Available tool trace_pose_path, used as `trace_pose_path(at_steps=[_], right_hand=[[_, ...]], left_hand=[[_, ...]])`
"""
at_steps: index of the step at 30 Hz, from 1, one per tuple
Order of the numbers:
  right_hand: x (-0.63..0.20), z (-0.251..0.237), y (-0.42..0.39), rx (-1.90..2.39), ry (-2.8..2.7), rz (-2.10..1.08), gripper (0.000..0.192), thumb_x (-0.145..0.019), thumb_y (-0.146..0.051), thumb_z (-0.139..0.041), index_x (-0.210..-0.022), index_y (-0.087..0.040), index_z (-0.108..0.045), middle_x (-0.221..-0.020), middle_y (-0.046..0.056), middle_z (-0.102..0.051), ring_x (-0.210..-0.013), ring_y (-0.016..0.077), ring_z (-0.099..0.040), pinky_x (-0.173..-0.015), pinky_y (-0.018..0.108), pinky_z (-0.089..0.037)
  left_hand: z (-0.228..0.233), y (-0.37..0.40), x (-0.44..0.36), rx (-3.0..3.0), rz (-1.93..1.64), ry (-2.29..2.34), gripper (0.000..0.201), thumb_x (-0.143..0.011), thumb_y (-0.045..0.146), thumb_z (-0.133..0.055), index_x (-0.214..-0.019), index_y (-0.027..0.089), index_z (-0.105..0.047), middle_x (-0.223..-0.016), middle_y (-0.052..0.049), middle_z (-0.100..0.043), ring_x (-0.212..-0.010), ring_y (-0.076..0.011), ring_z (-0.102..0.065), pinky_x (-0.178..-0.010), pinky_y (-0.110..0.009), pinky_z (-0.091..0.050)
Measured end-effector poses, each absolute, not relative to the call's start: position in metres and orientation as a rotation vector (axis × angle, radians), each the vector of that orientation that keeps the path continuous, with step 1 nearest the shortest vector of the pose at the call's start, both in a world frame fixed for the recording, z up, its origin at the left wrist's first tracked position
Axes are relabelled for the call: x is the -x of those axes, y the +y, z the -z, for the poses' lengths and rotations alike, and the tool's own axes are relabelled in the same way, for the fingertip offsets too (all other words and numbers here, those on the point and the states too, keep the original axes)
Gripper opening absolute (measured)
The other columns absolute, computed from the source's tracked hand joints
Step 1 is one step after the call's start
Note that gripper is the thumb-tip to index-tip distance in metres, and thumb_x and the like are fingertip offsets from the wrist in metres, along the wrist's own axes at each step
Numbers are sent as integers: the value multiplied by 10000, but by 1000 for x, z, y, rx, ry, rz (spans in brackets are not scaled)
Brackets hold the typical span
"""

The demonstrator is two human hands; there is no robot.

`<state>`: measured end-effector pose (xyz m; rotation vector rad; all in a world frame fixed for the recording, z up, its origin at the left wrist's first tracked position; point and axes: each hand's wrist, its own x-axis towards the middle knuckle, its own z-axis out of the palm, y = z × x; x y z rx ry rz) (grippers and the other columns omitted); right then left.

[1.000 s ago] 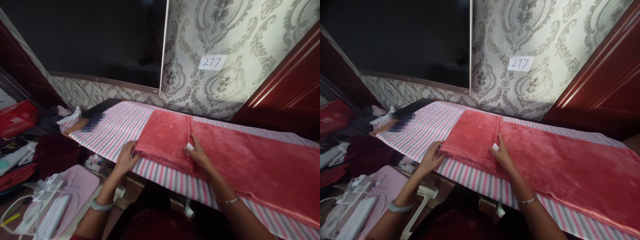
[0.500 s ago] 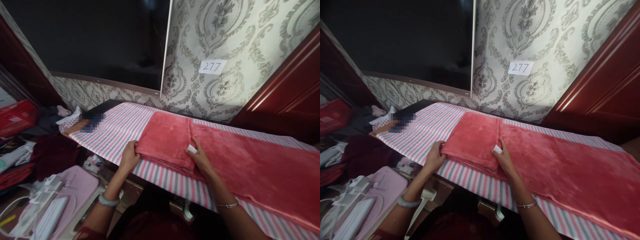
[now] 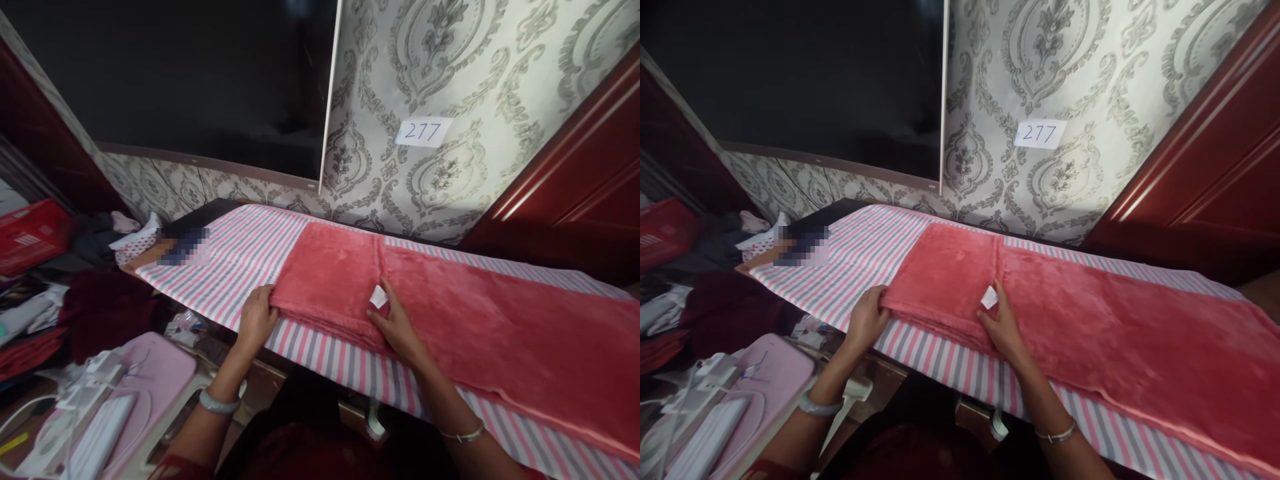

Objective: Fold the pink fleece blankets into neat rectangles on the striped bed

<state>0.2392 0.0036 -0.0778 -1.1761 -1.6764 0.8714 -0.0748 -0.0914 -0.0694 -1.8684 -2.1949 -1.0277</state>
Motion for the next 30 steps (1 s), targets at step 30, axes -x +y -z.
trace_pose_path(at_steps=[30], right_hand=[[-220,30,-23,1337,-2385,-457,698,-934,-394,-577,-1566,-229,-331,-1650,96,-190,-1529,282,-117,-1219,538,-151]], left_hand=[[28,-2,52,2323,500,-1974,614,-906,449,-489,-1466,196,-487,-1571,-157,-406,-1475,-361,-318,-1153,-626,-275]])
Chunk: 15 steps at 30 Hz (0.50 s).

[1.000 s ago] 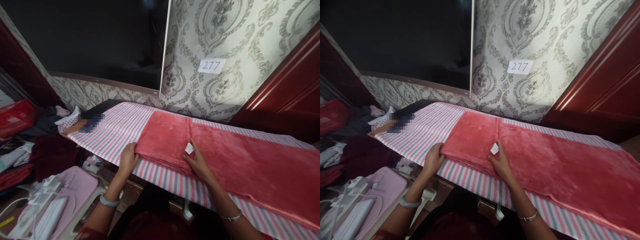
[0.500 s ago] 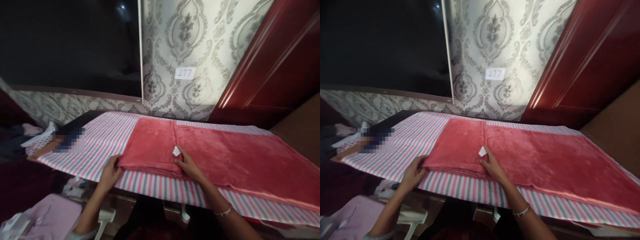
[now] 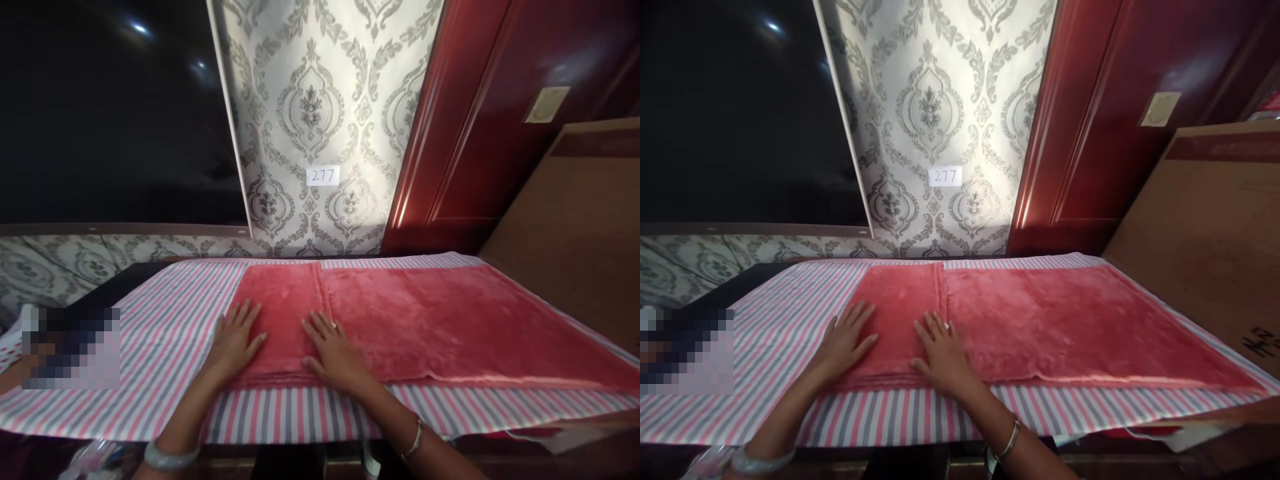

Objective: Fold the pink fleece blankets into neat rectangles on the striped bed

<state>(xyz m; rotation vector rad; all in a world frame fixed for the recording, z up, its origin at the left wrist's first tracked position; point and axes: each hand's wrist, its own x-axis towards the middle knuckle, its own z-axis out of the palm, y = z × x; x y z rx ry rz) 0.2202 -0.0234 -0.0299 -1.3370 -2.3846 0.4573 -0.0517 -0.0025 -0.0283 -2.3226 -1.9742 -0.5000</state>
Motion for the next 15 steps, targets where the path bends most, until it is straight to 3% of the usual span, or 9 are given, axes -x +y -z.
trace_pose_path(at_steps=[8,13,15], right_hand=[[-225,42,-27,1353,-2421,-625,665,-957,-437,-538,-1558,-226,-346,-1651,80,-168,-1534,248,-93,-1223,533,-110],[-228,29,-3,1279,-2333,-519,528,-948,-350,-546,-1460,-229,-513,-1541,115,-439,-1458,273,-339,-1205,524,-201],[-223,20,18,1287,-2291,-438,531,-954,-320,-529,-1467,-188,-501,-1527,131,-456,-1436,261,-377,-1207,480,-221]], left_hand=[[47,-3,51,2325,286,-2040,628,-927,454,-450,-1518,245,-418,-1621,-123,-317,-1517,-341,-212,-1146,-612,-266],[34,14,59,2374,333,-2064,585,-912,477,-469,-1442,236,-526,-1569,-146,-414,-1463,-346,-347,-1132,-616,-290],[25,30,60,2372,408,-1998,531,-922,445,-454,-1383,214,-581,-1521,-153,-484,-1422,-330,-420,-1138,-592,-301]])
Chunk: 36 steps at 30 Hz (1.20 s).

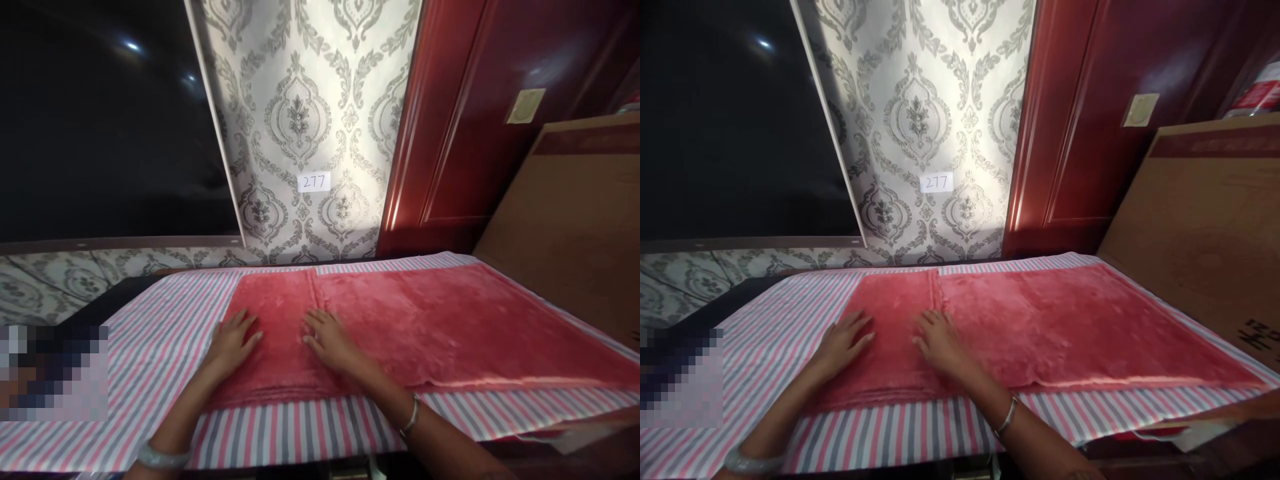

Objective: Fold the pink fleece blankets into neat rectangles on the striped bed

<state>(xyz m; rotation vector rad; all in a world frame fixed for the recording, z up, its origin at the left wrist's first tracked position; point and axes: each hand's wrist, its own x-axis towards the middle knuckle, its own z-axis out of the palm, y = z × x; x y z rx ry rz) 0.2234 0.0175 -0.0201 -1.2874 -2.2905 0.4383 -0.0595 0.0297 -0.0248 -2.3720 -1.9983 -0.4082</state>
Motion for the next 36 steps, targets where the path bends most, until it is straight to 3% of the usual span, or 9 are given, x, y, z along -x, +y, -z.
trace_pose_path(at_steps=[3,6,11,15,19,25,36], right_hand=[[-209,3,57,1414,-2298,-410,605,-965,-303,-508,-1538,-154,-379,-1594,124,-346,-1479,243,-295,-1214,443,-216],[-192,-11,98,1544,-2278,-398,625,-983,-310,-475,-1563,-141,-313,-1633,122,-246,-1511,261,-202,-1213,478,-203],[-179,-7,140,1602,-2239,-346,644,-1008,-425,-435,-1574,-157,-286,-1651,141,-167,-1530,306,-79,-1197,583,-117],[-184,26,148,1721,-2234,-347,736,-986,-564,-428,-1571,-136,-298,-1648,160,-166,-1523,333,-103,-1195,566,-114],[-188,47,150,1785,-2207,-332,768,-978,-608,-399,-1581,-146,-284,-1658,113,-145,-1522,325,-107,-1203,529,-112],[-187,48,152,1790,-2215,-275,755,-982,-608,-375,-1576,-148,-303,-1649,111,-196,-1514,328,-138,-1193,518,-118],[-190,39,152,1840,-2256,-341,738,-988,-578,-386,-1582,-154,-278,-1661,109,-151,-1513,339,-137,-1191,535,-149]], left_hand=[[7,63,53,2392,421,-1945,514,-914,411,-464,-1360,189,-590,-1476,-154,-536,-1391,-308,-464,-1135,-516,-349],[-10,102,41,2375,328,-2032,561,-894,403,-491,-1391,150,-551,-1498,-190,-498,-1408,-316,-442,-1127,-484,-366],[-11,147,30,2271,336,-2125,591,-912,433,-459,-1442,171,-491,-1563,-220,-391,-1458,-372,-345,-1111,-623,-315],[14,156,27,2219,323,-2209,629,-934,488,-409,-1482,182,-452,-1592,-207,-344,-1484,-402,-270,-1110,-695,-253],[33,154,24,2161,186,-2292,689,-958,526,-324,-1558,188,-323,-1648,-150,-235,-1525,-363,-160,-1164,-665,-166],[34,157,25,2156,85,-2307,715,-960,574,-292,-1575,208,-286,-1655,-130,-226,-1528,-343,-164,-1179,-626,-187],[34,152,25,2202,181,-2300,727,-960,587,-281,-1577,203,-275,-1662,-109,-213,-1533,-344,-137,-1187,-630,-158]])
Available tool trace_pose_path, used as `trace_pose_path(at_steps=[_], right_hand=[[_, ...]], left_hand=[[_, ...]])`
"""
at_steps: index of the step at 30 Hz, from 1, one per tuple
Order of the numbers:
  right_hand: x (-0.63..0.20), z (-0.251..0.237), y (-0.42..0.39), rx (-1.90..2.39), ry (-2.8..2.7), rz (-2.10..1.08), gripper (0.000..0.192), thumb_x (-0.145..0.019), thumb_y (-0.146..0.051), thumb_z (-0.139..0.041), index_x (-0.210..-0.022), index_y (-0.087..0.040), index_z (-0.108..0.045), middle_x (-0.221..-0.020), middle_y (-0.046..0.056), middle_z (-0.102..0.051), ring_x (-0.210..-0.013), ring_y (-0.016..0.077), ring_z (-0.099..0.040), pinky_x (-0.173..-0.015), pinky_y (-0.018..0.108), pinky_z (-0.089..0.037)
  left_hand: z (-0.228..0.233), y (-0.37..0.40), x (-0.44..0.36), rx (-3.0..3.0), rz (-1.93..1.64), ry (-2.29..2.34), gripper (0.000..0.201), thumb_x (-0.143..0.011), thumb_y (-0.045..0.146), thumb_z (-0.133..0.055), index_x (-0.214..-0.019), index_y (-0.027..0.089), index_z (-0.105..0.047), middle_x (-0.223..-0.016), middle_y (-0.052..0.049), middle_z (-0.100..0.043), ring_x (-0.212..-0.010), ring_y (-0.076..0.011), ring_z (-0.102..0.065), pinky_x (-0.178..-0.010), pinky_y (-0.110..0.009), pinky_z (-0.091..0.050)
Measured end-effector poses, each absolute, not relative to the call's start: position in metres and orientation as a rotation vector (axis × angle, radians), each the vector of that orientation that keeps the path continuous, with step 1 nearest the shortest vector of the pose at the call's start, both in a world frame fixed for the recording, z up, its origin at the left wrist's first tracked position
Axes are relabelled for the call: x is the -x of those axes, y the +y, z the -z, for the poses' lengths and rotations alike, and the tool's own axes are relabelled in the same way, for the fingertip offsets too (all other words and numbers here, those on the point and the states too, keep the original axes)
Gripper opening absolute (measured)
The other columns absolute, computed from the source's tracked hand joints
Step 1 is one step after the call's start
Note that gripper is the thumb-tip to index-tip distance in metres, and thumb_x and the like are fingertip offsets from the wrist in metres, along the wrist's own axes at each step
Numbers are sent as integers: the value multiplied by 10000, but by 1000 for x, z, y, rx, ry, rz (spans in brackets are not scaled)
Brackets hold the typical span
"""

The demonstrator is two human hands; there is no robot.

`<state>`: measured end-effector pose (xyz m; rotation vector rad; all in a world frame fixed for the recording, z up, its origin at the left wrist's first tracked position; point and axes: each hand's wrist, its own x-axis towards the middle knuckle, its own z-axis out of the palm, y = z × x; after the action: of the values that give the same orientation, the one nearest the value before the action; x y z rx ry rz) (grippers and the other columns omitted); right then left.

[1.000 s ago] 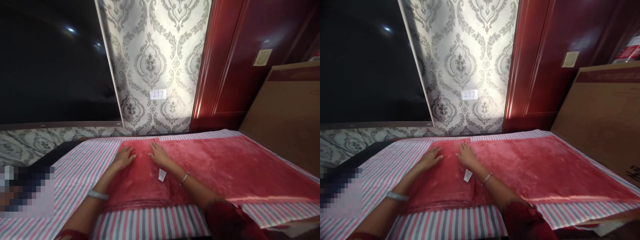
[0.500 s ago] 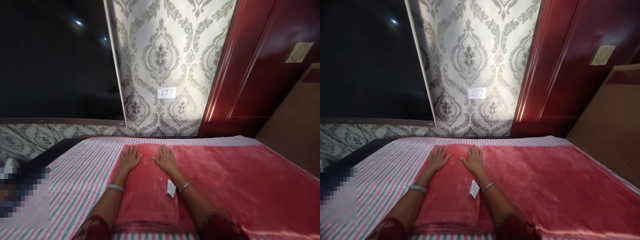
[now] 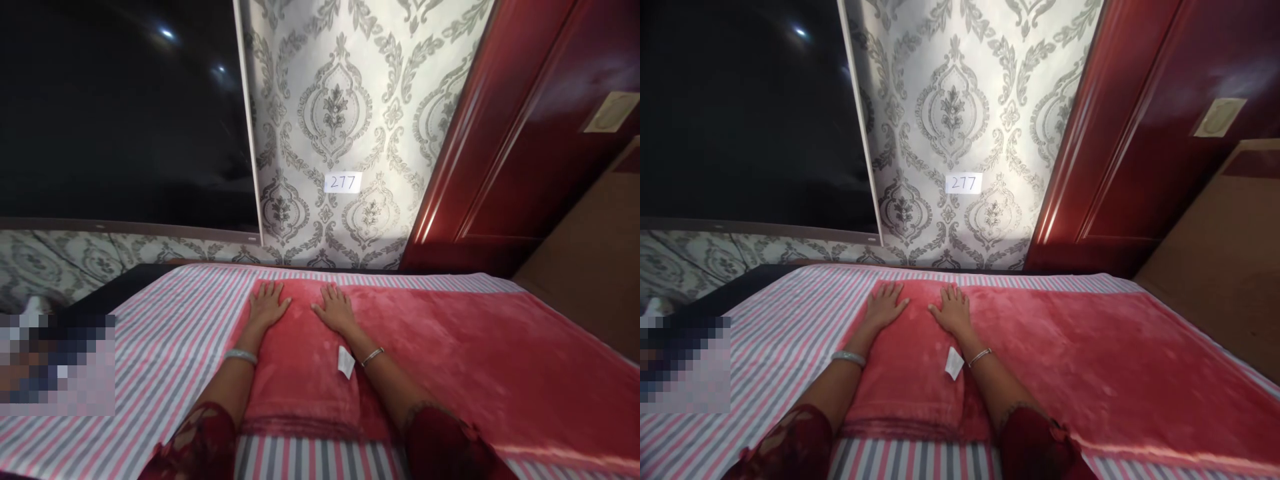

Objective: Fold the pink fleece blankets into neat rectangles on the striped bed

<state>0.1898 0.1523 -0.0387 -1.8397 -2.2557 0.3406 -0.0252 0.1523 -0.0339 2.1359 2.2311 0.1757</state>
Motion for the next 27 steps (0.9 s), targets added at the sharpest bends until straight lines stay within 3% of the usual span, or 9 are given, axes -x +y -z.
trace_pose_path(at_steps=[4,7,11,17,21,23,27], right_hand=[[-176,16,142,1823,-2300,-344,689,-1006,-532,-364,-1573,-146,-301,-1653,129,-179,-1525,334,-75,-1190,566,-109],[-156,9,125,1619,-2418,-323,641,-1015,-494,-354,-1583,-207,-285,-1653,97,-198,-1527,310,-86,-1199,564,-65],[-137,22,104,1505,-2509,-340,611,-1010,-498,-359,-1571,-259,-317,-1655,69,-194,-1522,328,-110,-1189,603,-85],[-143,33,99,1511,-2477,-313,620,-1009,-533,-362,-1563,-255,-333,-1654,67,-199,-1525,300,-113,-1201,581,-87],[-160,25,105,1604,-2469,-367,704,-994,-586,-388,-1563,-178,-322,-1650,135,-180,-1526,297,-115,-1205,575,-81],[-173,21,105,1625,-2445,-386,701,-987,-568,-427,-1542,-146,-358,-1639,162,-198,-1520,305,-139,-1201,589,-96],[-210,19,100,1662,-2348,-387,606,-980,-509,-481,-1496,-194,-443,-1619,121,-282,-1489,339,-235,-1172,595,-216]], left_hand=[[21,150,28,-2145,-184,2211,682,-972,542,-286,-1571,216,-293,-1648,-92,-262,-1527,-322,-177,-1191,-613,-175],[10,143,31,-2151,-167,2204,595,-987,466,-276,-1538,260,-367,-1625,-80,-323,-1506,-303,-255,-1176,-633,-197],[12,122,30,-2174,-143,2225,581,-985,418,-292,-1527,235,-393,-1617,-107,-338,-1499,-335,-259,-1154,-678,-194],[28,103,24,-2211,-141,2303,597,-997,434,-262,-1550,227,-350,-1627,-127,-308,-1498,-346,-255,-1135,-660,-255],[24,106,25,-2218,-144,2279,591,-1001,421,-252,-1552,227,-344,-1628,-127,-308,-1497,-337,-262,-1129,-650,-272],[22,108,27,-2220,-143,2283,594,-998,410,-252,-1553,217,-340,-1633,-127,-297,-1498,-339,-255,-1125,-649,-277],[25,115,31,-2259,-174,2265,598,-988,377,-249,-1544,185,-357,-1625,-147,-308,-1488,-351,-271,-1109,-657,-297]])
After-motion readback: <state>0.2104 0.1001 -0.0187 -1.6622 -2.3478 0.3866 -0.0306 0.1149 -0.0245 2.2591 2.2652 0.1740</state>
